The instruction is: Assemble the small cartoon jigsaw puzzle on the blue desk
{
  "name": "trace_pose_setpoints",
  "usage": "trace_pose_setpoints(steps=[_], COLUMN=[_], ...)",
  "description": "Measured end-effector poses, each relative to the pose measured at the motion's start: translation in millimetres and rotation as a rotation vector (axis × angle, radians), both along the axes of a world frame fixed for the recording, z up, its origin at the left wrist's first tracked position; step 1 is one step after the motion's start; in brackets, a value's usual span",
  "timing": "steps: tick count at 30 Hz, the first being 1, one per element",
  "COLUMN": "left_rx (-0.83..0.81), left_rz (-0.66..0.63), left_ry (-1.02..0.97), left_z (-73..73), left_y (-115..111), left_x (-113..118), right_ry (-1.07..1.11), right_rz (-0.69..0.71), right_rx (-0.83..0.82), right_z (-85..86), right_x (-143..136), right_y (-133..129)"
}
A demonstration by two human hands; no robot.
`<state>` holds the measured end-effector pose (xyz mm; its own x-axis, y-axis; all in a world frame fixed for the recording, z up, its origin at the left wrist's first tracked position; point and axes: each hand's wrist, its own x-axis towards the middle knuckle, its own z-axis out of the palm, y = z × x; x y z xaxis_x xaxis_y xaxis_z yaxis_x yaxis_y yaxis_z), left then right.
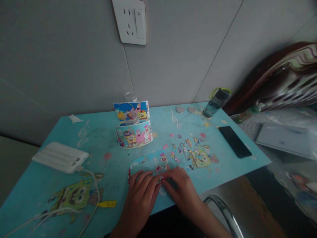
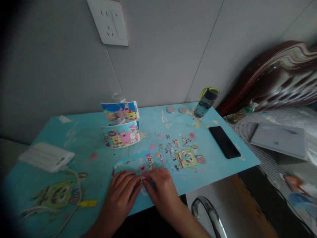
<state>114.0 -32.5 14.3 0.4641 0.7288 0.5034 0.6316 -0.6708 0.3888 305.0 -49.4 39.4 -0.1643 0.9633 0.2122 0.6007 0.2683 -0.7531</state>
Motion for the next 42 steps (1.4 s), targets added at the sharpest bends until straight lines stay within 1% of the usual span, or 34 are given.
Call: trace_pose_setpoints(steps=[2,4,7,10,13,16,21,25,28,33,36,38,40,42], left_rx=[0.015,0.02,0.033,0.041,0.029,0.02,-0.013,-0.068,-0.059,-0.069,-0.077,-0.093,-0.09,-0.081], left_rz=[-0.002,0.012,0.057,0.084,0.089,0.091,0.085,0.095,0.067,0.062,0.034,0.029,0.024,0.019], left_ry=[0.013,0.027,0.075,0.164,0.246,0.297,0.308,0.325,0.307,0.285,0.285,0.288,0.279,0.268], left_z=[-1.7,-3.5,-5.7,-6.1,-5.5,-5.2,-4.3,-4.7,-6.2,-5.7,-3.8,-3.0,-2.9,-3.7], left_y=[1,3,8,15,23,30,33,34,36,39,40,41,41,41], left_x=[-1,-1,-4,-5,-4,0,4,3,3,4,4,5,5,5], right_ry=[-0.005,-0.033,-0.098,-0.171,-0.23,-0.261,-0.283,-0.313,-0.327,-0.327,-0.336,-0.367,-0.42,-0.518], right_rz=[-0.02,-0.062,-0.16,-0.281,-0.366,-0.37,-0.363,-0.363,-0.361,-0.351,-0.371,-0.432,-0.529,-0.533], right_rx=[0.004,0.014,0.025,0.031,0.037,0.041,0.028,0.057,0.07,0.048,0.06,0.083,0.107,0.083], right_z=[-1.0,-1.8,-2.2,-2.9,-6.2,-12.1,-20.2,-21.7,-21.5,-20.8,-19.7,-18.2,-16.4,-15.2], right_x=[4,15,38,63,78,81,76,72,69,67,80,95,113,129], right_y=[1,2,5,8,12,15,19,24,27,27,29,34,42,50])
